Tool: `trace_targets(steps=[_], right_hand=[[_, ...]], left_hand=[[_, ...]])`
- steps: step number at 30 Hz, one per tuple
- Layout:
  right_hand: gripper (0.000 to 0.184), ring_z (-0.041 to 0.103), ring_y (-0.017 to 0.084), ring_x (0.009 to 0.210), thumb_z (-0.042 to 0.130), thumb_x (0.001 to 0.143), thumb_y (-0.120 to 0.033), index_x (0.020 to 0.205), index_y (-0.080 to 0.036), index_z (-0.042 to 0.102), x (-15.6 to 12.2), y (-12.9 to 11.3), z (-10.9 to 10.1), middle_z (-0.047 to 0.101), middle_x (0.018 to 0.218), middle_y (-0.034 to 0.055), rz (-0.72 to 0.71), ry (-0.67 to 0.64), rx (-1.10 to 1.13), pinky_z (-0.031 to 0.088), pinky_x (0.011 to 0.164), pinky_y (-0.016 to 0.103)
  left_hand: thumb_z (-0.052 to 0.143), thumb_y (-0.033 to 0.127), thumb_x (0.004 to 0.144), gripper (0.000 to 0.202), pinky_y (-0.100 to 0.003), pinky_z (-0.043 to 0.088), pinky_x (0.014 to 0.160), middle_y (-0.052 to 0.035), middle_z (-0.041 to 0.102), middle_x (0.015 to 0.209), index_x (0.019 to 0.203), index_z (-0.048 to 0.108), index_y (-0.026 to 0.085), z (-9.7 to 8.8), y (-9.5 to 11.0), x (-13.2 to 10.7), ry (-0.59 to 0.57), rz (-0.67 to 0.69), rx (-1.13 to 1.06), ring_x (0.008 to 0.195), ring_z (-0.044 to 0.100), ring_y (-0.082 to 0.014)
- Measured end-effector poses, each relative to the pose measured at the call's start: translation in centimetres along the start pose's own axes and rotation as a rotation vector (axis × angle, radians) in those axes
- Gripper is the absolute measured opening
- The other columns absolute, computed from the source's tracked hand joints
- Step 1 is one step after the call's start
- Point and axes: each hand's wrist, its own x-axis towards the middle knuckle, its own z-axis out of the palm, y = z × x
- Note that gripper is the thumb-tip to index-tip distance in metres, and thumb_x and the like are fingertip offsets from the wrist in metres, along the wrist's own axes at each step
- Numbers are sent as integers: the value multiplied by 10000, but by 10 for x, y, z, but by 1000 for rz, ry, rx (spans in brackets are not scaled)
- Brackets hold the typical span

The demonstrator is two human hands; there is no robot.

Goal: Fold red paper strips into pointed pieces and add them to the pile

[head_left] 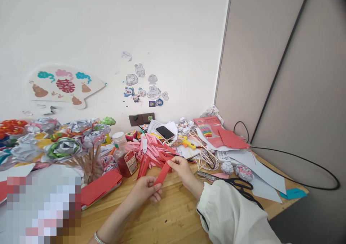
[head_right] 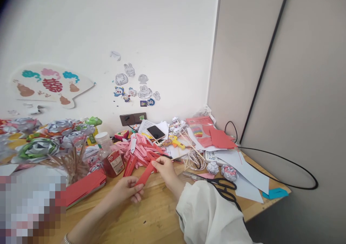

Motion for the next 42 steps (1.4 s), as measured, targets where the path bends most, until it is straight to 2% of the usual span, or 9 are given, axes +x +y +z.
trace_targets(steps=[10,15,21,28,33,37,42], right_hand=[[214,412,73,441,569,648,-314,562,-137,486,1,3,-1,458,470,-39,9,-1,5,302,455,197],[235,416,77,447,576,639,-345,564,-140,489,1,4,-1,463,477,-36,11,1,-9,305,462,202],[250,410,78,452,568,644,-364,568,-142,484,2,5,-2,459,480,-36,6,2,-33,300,462,202],[239,386,72,456,569,648,-344,567,-141,473,-2,4,3,436,489,-43,9,-51,-44,290,468,201],[243,357,69,466,574,642,-359,583,-143,479,-6,5,7,410,501,-48,23,-85,-99,274,462,197],[255,336,64,456,574,642,-364,566,-145,468,-8,3,9,388,487,-54,29,-105,-109,260,453,195],[259,334,64,459,585,629,-374,567,-149,472,-11,1,12,383,488,-56,40,-121,-98,259,451,193]], left_hand=[[613,463,550,356,-205,419,422,18,600,496,579,455,145,3,-2,-2,16,-34,-79,423,568,-101],[586,507,538,378,-199,375,381,42,551,427,547,444,157,2,1,-2,-11,2,-5,366,528,-94],[555,494,570,356,-179,303,353,70,484,375,511,435,164,1,5,-3,36,62,103,314,422,-53],[548,484,600,342,-227,405,450,-2,621,510,620,451,157,6,4,-4,-74,36,36,430,555,-116],[537,530,581,379,-221,378,418,5,597,413,559,422,169,7,1,-3,-67,15,75,378,536,-123],[530,517,600,363,-209,361,394,0,617,447,587,425,170,7,-1,-2,-74,15,61,373,540,-121],[528,515,603,360,-196,340,368,14,595,400,590,417,173,7,-4,1,-66,-5,27,335,527,-116]])
